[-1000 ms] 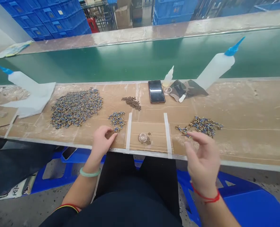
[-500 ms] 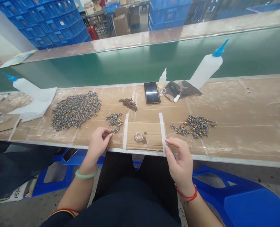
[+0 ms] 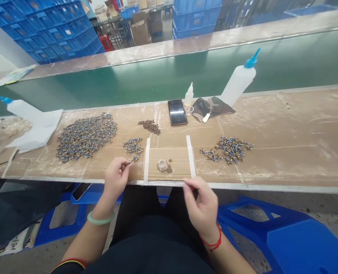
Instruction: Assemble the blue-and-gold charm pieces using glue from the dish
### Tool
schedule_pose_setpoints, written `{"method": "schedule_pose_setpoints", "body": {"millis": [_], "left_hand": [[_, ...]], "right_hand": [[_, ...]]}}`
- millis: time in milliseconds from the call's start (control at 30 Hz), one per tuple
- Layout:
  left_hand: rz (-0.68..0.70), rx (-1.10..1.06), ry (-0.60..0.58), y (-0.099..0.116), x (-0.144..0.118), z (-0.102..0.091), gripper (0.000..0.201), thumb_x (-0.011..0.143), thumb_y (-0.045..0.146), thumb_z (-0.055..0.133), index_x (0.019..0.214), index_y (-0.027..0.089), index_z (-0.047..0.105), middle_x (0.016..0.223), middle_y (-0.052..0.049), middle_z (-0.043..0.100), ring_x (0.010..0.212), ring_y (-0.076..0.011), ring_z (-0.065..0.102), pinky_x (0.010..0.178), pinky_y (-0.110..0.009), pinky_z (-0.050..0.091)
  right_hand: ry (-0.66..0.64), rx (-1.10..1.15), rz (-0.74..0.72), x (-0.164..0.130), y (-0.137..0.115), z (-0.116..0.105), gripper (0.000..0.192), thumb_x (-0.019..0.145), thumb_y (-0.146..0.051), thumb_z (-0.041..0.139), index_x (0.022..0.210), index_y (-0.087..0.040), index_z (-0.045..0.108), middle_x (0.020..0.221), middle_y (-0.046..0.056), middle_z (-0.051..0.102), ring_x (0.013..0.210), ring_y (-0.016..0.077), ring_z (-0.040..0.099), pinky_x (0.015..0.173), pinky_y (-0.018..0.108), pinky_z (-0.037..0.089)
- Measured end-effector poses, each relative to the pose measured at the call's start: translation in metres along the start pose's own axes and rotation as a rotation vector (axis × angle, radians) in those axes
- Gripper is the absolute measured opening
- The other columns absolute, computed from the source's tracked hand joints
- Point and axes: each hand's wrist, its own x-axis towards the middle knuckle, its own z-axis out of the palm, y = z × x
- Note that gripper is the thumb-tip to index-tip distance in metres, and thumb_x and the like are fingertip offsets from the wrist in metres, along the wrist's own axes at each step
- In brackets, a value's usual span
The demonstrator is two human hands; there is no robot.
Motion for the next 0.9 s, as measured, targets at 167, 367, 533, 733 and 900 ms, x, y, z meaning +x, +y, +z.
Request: {"method": "schedule_pose_setpoints", "body": {"millis": [167,367,533,733,900], "left_hand": [[0.275,-0.247,-0.049,0.044,-0.026,0.018,0.01,0.096,0.013,0.063,0.096,0.023,0.062,0.095,-0.007,0.072,0.089,-0.0198,0.071,0.079,-0.031,0.06],[0.446,-0.358,0.038,0.086,-0.022,0.021,0.014,0.098,0.01,0.06,0.098,0.023,0.064,0.089,-0.004,0.073,0.078,-0.0148,0.071,0.071,-0.024,0.061],[0.016,-0.732,-0.074,0.09,-0.014,0.012,0.013,0.101,0.035,0.063,0.101,0.023,0.065,0.087,-0.005,0.068,0.069,-0.0149,0.065,0.061,-0.026,0.056],[-0.238,-0.972,-0.39,0.099,-0.008,0.01,0.049,0.098,0.064,0.059,0.077,0.02,0.062,0.065,0.0,0.056,0.054,-0.0117,0.048,0.054,-0.027,0.043],[-0.271,-0.952,-0.525,0.106,-0.004,0.007,0.054,0.088,0.07,0.069,0.07,0.021,0.055,0.062,0.001,0.054,0.057,-0.0129,0.048,0.053,-0.026,0.039]], "right_hand": [[-0.206,0.088,-0.097,0.004,-0.023,0.03,0.023,0.099,-0.021,0.066,0.121,-0.028,0.068,0.072,-0.003,0.071,0.054,0.0134,0.061,0.051,0.025,0.052],[-0.239,0.115,-0.104,0.001,-0.014,0.039,0.015,0.097,-0.012,0.065,0.094,-0.025,0.071,0.078,0.001,0.074,0.067,0.0157,0.068,0.061,0.028,0.055],[-0.185,0.362,0.067,0.004,-0.013,0.032,0.009,0.099,-0.02,0.067,0.1,-0.028,0.072,0.083,0.003,0.074,0.068,0.0176,0.07,0.06,0.032,0.058],[-0.202,0.443,0.059,0.009,-0.018,0.026,0.015,0.097,-0.018,0.069,0.104,-0.03,0.074,0.084,0.003,0.075,0.07,0.0182,0.07,0.062,0.033,0.059],[-0.265,0.383,-0.064,0.012,-0.02,0.024,0.025,0.095,-0.011,0.068,0.109,-0.031,0.074,0.083,0.0,0.074,0.073,0.0166,0.069,0.066,0.03,0.057]]}}
